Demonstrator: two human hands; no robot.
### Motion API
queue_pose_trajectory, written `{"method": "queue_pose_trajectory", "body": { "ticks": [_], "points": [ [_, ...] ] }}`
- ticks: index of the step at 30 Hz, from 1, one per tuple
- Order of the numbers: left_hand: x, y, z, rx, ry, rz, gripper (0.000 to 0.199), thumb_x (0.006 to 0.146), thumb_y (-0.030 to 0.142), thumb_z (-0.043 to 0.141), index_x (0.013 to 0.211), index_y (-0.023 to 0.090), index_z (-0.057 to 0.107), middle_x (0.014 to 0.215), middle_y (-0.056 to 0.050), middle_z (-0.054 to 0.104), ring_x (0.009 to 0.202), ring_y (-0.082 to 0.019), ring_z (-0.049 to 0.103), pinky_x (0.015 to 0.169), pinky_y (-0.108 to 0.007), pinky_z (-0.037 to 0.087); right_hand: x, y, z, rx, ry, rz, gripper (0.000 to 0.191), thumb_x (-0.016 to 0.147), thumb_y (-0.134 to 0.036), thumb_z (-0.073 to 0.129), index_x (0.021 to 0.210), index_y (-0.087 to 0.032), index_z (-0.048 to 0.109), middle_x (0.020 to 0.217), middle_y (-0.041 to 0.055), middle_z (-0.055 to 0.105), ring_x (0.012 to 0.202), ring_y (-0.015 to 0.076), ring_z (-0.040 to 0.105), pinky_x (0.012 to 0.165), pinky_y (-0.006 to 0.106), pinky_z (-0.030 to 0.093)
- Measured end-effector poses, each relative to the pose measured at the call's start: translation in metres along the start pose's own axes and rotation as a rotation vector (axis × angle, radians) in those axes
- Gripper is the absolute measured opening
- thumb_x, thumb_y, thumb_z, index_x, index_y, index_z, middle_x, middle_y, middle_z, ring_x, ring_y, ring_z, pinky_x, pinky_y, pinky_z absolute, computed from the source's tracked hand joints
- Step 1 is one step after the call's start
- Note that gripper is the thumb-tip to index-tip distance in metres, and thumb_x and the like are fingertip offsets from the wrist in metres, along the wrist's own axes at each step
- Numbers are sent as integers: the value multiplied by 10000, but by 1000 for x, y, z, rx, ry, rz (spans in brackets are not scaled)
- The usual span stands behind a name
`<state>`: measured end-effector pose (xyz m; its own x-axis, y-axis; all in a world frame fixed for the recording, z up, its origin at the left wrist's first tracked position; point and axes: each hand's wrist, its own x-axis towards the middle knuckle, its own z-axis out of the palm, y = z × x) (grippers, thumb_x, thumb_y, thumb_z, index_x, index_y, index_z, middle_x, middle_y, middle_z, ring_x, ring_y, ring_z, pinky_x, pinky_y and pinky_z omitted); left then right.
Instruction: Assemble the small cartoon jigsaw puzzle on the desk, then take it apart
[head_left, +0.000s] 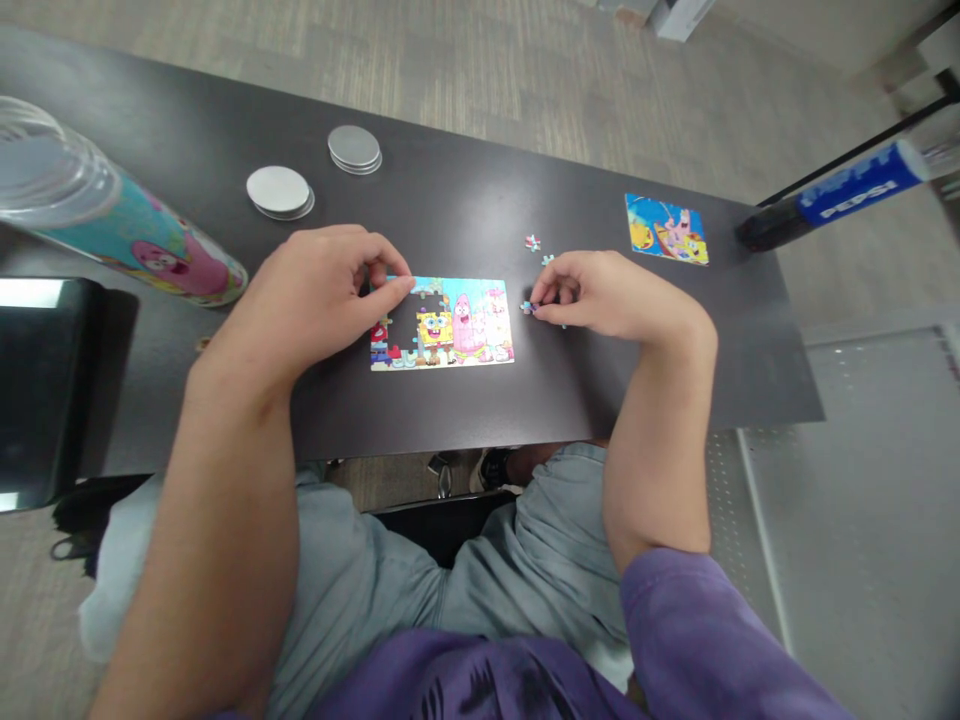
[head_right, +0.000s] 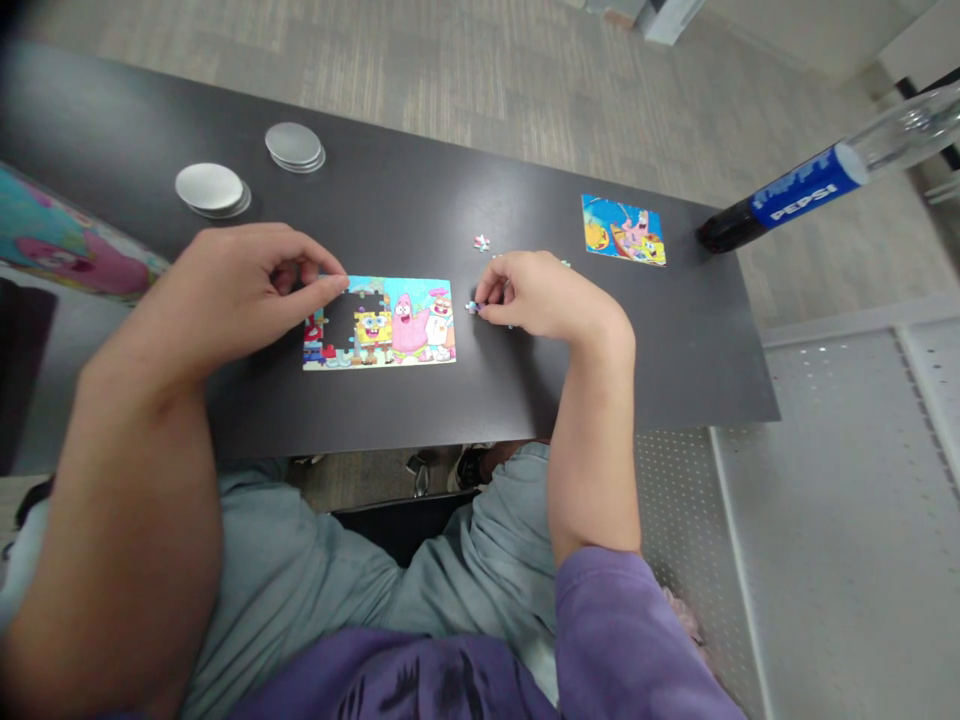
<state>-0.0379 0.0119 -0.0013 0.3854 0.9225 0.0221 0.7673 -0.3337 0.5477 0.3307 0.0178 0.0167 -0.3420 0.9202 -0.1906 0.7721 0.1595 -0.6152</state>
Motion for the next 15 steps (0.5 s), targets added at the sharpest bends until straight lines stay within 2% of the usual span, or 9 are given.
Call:
{"method": "queue_pose_trajectory", "body": {
  "ticks": [4,6,8,12,15],
  "points": [
    [-1,1,0,33,-24,-3,403,1153,466,640,1245,216,942,1115,-85,885,1003,-270,794,932,-392,592,-2,-2,1,-21,-4,24,279,816,-279,1105,811,-344,834,735,-15,781,714,271,732,726,428,583],
    [0,1,0,25,-14,-2,388,1142,467,649,1222,227,943,1084,-80,876,1003,-275,796,923,-395,589,-3,-5,2,2,-29,29,284,825,-238,1079,819,-341,814,755,-21,788,736,269,738,778,434,599],
    [0,0,1,3,10,3,361,1122,483,674,1178,250,944,1062,-77,881,994,-285,802,923,-403,598,-3,-11,3,51,-36,4,251,855,-247,1060,887,-343,830,805,-24,804,776,268,748,828,438,616],
    [1,-3,3,-14,16,7,365,1119,486,689,1195,262,967,1093,-94,913,1001,-301,818,913,-413,620,-3,-31,8,142,9,-114,163,999,-389,1023,1122,-364,920,1014,6,880,934,295,787,916,467,650],
    [1,-2,3,-19,15,8,368,1119,479,702,1226,268,984,1124,-98,931,1028,-308,837,907,-411,629,0,-47,19,243,65,-200,55,1064,-343,969,1097,-356,927,1057,20,903,979,304,801,937,491,661]
  ]
}}
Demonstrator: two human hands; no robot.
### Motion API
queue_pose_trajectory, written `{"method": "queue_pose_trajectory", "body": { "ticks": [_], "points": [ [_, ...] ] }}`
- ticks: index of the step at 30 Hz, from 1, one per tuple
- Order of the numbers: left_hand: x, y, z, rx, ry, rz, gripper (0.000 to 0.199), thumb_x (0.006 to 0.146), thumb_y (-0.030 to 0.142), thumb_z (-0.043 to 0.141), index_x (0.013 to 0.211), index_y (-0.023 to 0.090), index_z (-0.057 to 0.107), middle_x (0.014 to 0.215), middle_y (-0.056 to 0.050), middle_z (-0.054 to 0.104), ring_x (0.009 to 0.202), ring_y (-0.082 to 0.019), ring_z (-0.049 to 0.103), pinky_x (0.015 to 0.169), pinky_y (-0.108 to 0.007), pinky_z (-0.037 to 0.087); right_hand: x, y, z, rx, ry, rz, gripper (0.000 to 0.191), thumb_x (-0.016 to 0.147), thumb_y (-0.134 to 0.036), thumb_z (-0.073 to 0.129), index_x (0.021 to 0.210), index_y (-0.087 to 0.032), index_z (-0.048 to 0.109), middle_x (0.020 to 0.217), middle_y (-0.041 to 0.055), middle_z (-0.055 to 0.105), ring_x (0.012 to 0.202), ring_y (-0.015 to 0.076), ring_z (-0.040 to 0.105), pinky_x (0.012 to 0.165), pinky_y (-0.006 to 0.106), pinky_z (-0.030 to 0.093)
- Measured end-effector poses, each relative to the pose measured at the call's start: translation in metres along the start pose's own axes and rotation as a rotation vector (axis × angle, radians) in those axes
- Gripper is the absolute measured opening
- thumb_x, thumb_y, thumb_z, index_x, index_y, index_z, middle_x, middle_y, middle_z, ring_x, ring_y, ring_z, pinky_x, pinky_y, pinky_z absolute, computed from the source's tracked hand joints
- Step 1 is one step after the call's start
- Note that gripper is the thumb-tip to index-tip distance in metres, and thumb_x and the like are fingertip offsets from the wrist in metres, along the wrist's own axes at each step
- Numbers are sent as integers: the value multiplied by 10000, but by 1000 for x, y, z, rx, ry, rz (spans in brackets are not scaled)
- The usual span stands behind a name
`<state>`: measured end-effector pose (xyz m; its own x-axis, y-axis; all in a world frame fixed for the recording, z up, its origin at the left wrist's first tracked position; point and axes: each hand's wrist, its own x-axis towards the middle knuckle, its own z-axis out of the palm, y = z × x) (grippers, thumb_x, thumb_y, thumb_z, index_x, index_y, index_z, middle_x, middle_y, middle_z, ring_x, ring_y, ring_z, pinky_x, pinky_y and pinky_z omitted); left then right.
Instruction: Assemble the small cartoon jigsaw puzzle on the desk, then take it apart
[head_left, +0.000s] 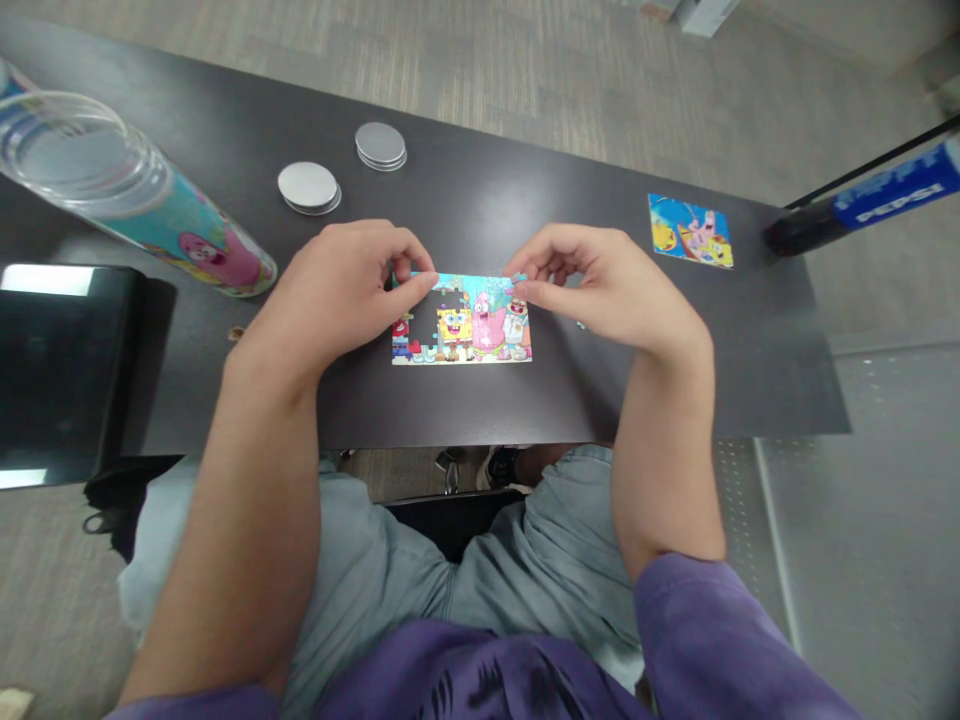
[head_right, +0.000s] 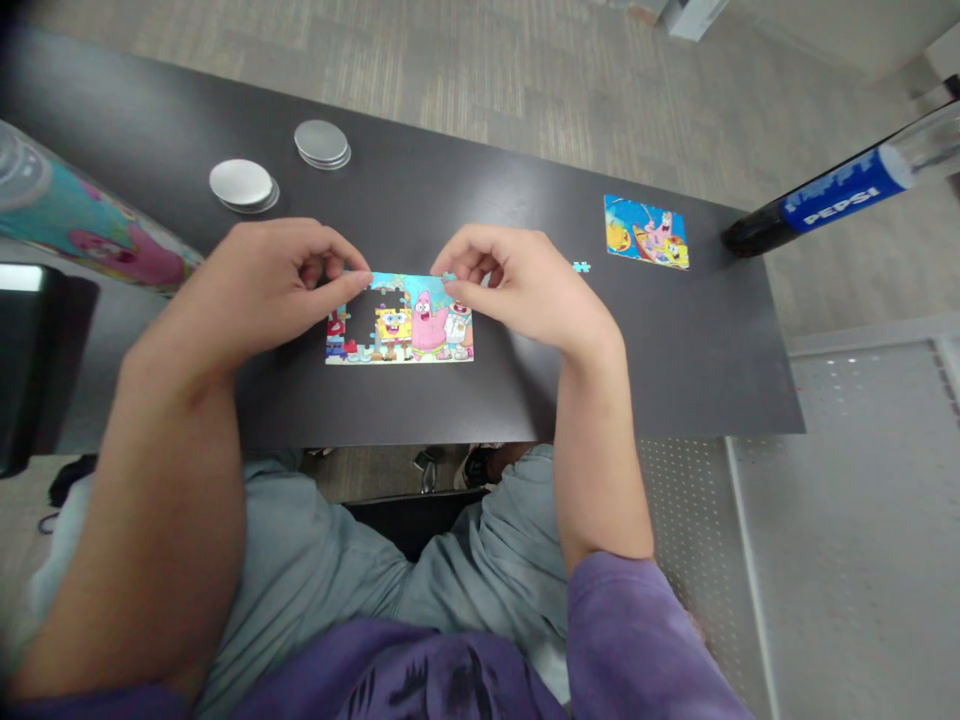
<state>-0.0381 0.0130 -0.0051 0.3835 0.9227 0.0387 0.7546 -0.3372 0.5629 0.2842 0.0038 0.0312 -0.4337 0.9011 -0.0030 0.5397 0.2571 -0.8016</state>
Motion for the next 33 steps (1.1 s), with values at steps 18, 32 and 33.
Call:
{"method": "queue_pose_trajectory", "body": {
  "ticks": [18,32,33],
  "points": [
    [0,3,3,1,-74,57,341,1037,377,917,1339,229,973,1218,-76,922,1152,-319,855,947,-422,559,31,11,54,118,-64,27,39,1078,-312,940,1074,-300,977,1059,29,953,1032,295,872,1035,482,689],
    [2,-5,8,-52,-84,36,329,1000,500,918,1256,295,930,1214,-73,878,1168,-360,831,988,-450,554,36,9,57,-79,-28,-9,119,1076,-151,904,1059,-261,945,1046,48,864,943,262,767,984,462,625],
    [2,-5,8,-50,-92,25,327,1005,511,903,1255,302,920,1218,-67,875,1191,-366,835,1012,-452,561,36,10,57,-97,-25,-21,145,1067,-121,899,1063,-257,949,1047,48,852,937,256,758,992,463,625]
  ]
}}
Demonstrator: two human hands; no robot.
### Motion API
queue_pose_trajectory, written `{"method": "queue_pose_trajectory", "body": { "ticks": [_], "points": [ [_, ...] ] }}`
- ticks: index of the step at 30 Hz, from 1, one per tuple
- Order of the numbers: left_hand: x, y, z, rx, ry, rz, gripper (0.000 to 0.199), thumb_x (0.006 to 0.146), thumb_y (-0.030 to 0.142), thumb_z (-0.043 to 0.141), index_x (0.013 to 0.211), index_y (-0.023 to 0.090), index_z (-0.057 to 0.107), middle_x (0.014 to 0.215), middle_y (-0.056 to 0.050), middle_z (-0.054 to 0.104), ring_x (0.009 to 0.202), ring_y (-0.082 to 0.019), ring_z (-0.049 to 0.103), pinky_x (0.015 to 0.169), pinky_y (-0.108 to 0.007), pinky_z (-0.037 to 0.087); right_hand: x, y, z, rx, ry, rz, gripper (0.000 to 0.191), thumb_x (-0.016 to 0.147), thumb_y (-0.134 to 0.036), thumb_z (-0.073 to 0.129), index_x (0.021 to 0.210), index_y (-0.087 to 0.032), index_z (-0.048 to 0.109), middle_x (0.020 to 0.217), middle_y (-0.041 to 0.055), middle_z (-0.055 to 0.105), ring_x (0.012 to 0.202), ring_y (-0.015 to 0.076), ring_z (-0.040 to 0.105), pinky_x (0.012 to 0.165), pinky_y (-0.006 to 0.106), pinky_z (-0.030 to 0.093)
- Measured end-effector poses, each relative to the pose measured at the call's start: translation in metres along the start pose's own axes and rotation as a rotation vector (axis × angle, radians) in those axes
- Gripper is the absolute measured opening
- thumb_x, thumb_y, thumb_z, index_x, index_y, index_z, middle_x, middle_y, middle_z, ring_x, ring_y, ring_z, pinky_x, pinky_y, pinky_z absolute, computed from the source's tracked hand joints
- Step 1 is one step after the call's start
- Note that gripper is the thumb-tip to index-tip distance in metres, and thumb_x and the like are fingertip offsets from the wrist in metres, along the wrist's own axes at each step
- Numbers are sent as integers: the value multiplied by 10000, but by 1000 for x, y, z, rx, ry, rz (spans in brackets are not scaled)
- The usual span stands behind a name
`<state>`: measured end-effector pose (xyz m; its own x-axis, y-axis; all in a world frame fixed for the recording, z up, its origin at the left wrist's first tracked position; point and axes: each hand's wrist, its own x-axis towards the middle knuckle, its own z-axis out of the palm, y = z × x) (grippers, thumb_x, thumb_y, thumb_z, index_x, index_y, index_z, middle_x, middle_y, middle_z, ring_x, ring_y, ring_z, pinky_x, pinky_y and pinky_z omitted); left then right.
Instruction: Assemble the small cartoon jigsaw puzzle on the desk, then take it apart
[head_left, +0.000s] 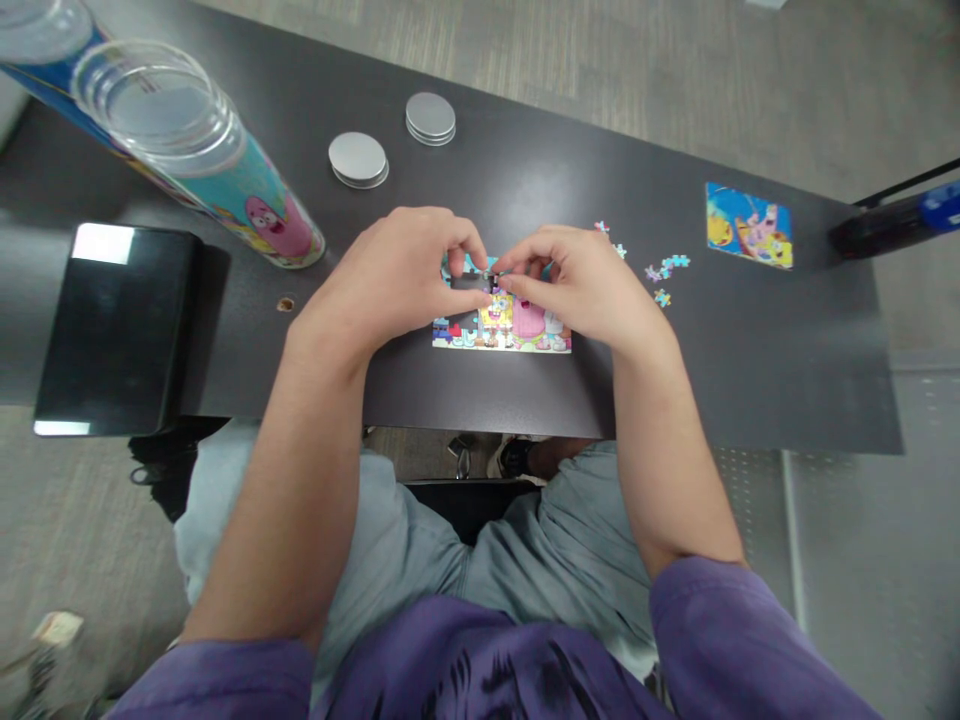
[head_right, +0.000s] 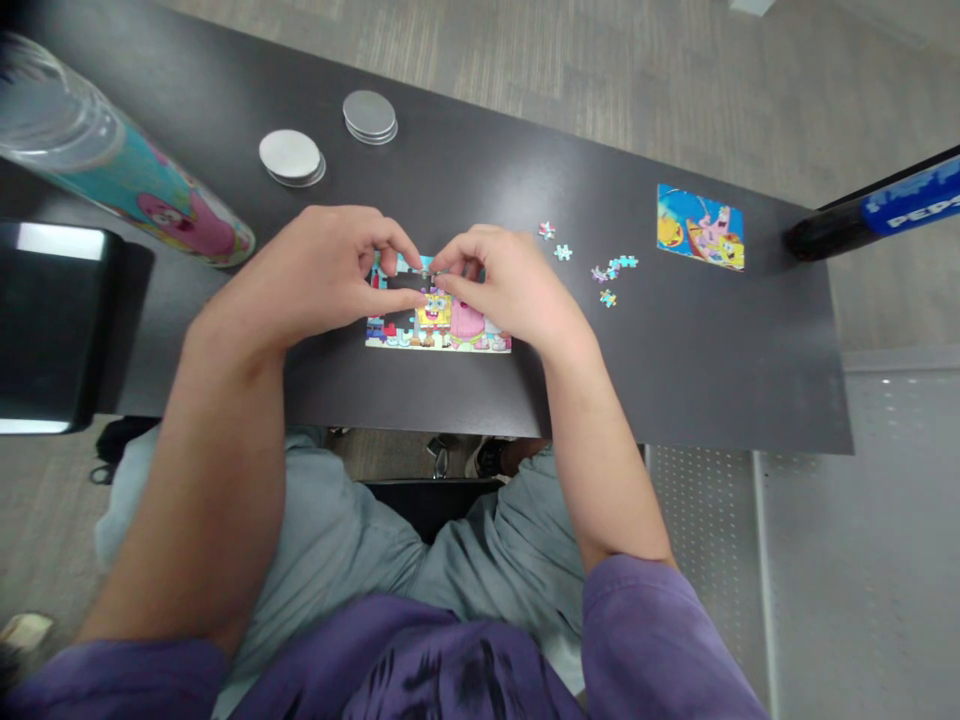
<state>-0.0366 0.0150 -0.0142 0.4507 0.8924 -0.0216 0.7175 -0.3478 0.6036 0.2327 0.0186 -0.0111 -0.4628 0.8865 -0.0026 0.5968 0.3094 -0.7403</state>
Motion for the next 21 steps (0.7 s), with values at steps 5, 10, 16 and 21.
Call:
{"method": "queue_pose_trajectory", "body": {
  "ticks": [5,10,16,21],
  "points": [
    [0,1,1,-11,26,10,288,973,490,928,1204,318,919,1180,-46,887,1149,-355,837,951,-453,544,0,1,2,-26,15,-33,224,1059,-58,872,1074,-271,941,1018,37,832,940,270,761,977,470,612],
    [-1,3,0,-10,43,41,282,974,416,987,1220,285,947,1152,-57,885,1075,-329,815,899,-461,519,-1,-3,1,-32,23,-6,127,1064,-174,925,1048,-289,872,1036,46,827,918,273,751,948,467,614],
    [-1,4,-1,0,36,28,271,975,400,986,1216,282,946,1155,-47,885,1099,-327,826,921,-451,543,-2,-6,-1,-63,15,18,170,1018,-132,954,999,-282,877,1063,36,807,929,250,721,976,453,619],
    [0,0,1,-6,47,58,305,968,431,979,1221,263,952,1156,-64,899,1080,-331,830,906,-452,540,-1,-5,-1,-53,-8,17,179,1053,-121,961,998,-281,904,1070,41,804,937,257,714,991,471,605]
  ]
}}
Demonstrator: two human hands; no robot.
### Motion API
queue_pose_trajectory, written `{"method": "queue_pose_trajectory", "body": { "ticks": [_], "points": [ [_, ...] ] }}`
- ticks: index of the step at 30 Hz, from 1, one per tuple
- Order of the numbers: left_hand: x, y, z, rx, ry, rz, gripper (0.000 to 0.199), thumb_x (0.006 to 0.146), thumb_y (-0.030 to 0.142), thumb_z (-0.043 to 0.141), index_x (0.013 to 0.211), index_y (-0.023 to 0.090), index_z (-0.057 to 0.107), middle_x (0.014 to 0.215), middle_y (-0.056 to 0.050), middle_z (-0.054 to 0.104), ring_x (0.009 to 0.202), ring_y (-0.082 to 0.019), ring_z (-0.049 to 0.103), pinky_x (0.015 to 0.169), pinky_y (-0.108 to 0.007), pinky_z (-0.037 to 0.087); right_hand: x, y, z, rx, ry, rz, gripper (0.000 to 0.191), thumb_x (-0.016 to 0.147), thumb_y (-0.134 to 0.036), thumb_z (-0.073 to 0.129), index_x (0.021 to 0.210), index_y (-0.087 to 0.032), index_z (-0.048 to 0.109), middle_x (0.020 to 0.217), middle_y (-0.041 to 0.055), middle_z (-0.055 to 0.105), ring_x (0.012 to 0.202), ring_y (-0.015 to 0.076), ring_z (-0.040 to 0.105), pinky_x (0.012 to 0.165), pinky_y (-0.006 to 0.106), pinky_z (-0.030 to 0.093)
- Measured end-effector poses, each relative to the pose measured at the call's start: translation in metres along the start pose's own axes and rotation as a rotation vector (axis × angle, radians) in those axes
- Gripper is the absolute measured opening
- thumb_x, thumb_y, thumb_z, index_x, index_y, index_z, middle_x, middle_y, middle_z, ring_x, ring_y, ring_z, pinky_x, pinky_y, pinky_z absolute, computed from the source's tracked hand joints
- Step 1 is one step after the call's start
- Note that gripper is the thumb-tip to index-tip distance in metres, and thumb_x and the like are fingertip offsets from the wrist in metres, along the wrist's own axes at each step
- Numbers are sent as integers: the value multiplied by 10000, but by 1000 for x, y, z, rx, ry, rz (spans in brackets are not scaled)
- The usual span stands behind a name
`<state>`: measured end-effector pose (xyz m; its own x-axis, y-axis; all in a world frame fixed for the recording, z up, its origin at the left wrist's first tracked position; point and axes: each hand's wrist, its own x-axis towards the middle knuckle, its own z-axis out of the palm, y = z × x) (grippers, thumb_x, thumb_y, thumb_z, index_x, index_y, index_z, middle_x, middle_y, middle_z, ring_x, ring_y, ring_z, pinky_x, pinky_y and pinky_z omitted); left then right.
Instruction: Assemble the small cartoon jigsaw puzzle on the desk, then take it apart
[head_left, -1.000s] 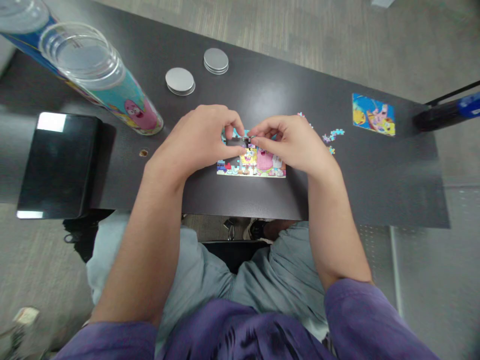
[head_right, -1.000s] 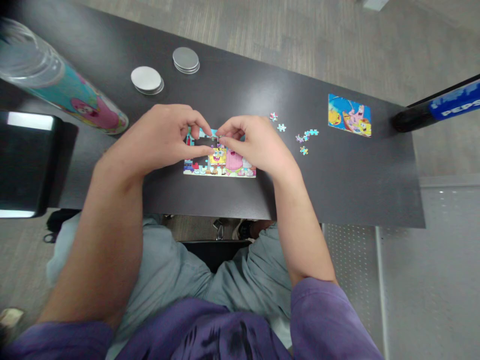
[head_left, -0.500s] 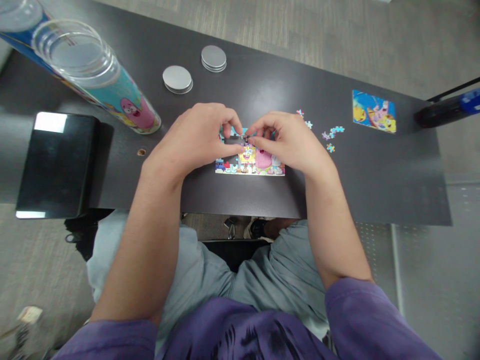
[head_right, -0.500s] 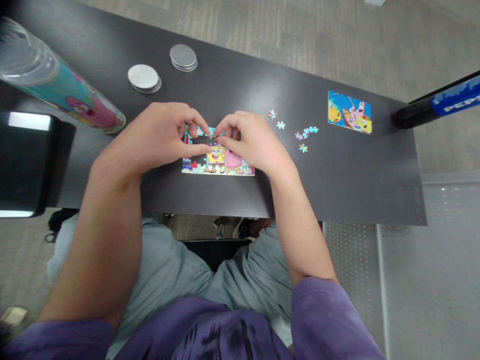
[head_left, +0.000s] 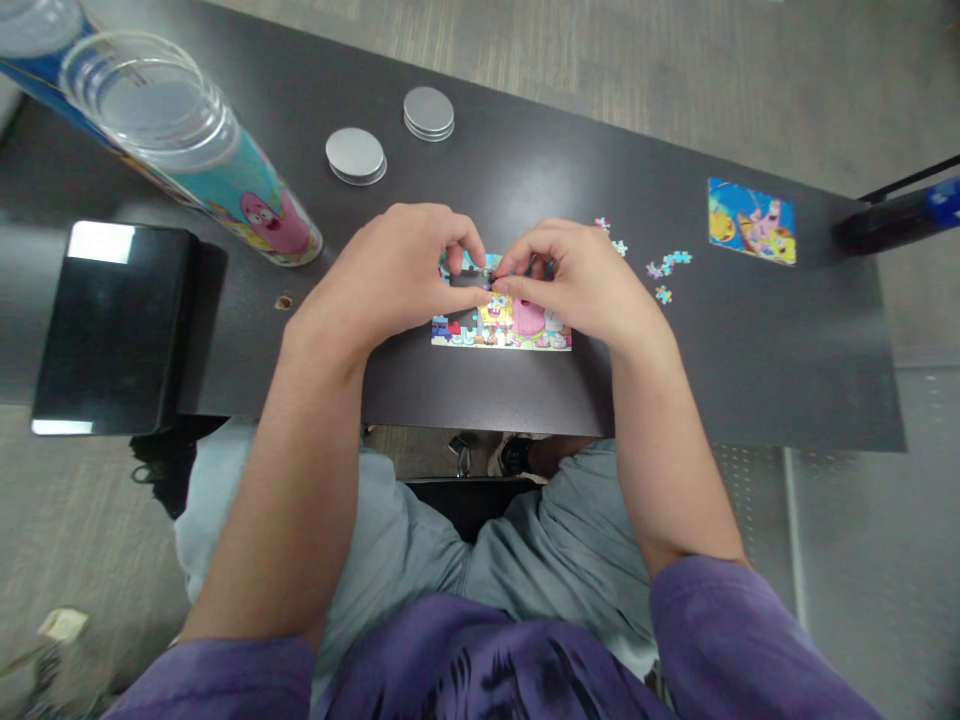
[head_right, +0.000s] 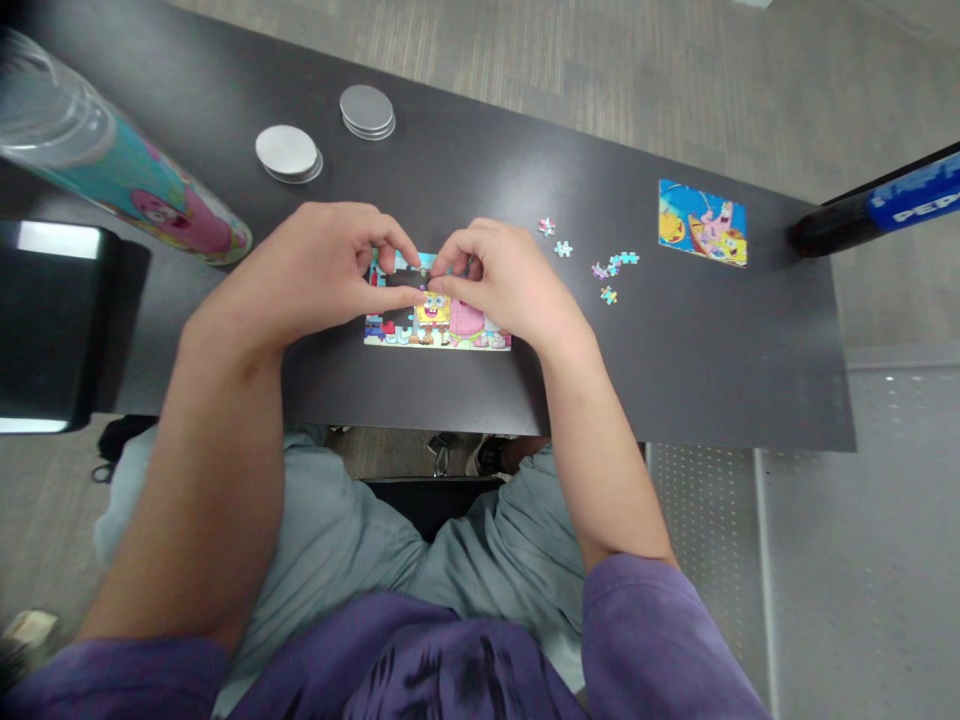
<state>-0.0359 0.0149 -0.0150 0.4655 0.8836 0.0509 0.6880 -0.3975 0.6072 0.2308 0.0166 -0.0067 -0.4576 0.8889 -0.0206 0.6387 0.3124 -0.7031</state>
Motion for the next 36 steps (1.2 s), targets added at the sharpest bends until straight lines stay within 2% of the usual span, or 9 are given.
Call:
{"method": "queue_pose_trajectory", "body": {
  "ticks": [6,11,15,20,22,26,32,34,36],
  "points": [
    [0,2,-1,34,-21,-43,320,972,444,974,1247,281,954,1184,-43,911,1096,-317,842,929,-411,549,0,2,-2,12,17,-25,191,1031,-81,905,988,-267,917,995,28,784,909,246,712,915,434,555],
    [0,1,-2,33,-35,-54,362,983,533,915,1264,308,947,1215,-48,920,1127,-322,836,939,-399,549,-4,7,-2,36,119,-77,136,1012,-98,880,997,-226,924,960,17,787,842,212,663,826,400,510],
    [-1,0,-3,33,-41,-45,385,982,565,878,1263,311,946,1225,-56,922,1155,-334,837,947,-410,554,-2,5,0,-16,62,-20,177,1011,-98,876,975,-270,898,964,8,778,854,227,686,861,427,520],
    [-1,-1,-3,9,-27,-52,353,982,572,875,1234,339,960,1220,-60,931,1164,-353,844,978,-427,584,-2,-1,-3,-36,-16,32,142,1085,-218,923,994,-311,866,1051,40,819,936,272,713,970,477,571],
    [-1,-1,-2,10,-27,-58,339,974,563,898,1229,353,966,1214,-58,940,1171,-361,847,988,-430,600,-4,-3,-7,-38,-5,40,141,1091,-233,930,998,-316,865,1062,42,839,944,279,714,983,480,583],
    [-1,0,-2,12,-14,-60,326,1022,548,870,1240,334,984,1208,-68,952,1173,-362,861,1011,-443,628,-13,-3,-25,22,161,9,129,1131,-229,890,1023,-298,880,1068,46,874,938,269,709,965,457,588],
    [0,3,-4,35,7,-52,351,1079,499,746,1219,289,989,1126,-89,924,1081,-341,864,1016,-458,666,-36,16,-75,48,492,31,177,1086,-150,897,973,-279,854,999,77,855,870,239,701,886,426,544],
    [0,3,-5,31,18,-59,358,1065,505,726,1189,280,975,1107,-89,914,1036,-337,855,1000,-464,658,-42,25,-87,-27,561,77,180,1060,-112,877,972,-268,862,989,81,858,837,223,682,851,421,526],
    [0,3,-5,18,13,-70,354,1061,515,711,1173,287,956,1102,-86,910,1015,-335,842,968,-462,642,-45,35,-95,-116,567,156,179,1026,-85,846,971,-254,868,973,83,866,805,217,654,828,426,517]
  ]
}}
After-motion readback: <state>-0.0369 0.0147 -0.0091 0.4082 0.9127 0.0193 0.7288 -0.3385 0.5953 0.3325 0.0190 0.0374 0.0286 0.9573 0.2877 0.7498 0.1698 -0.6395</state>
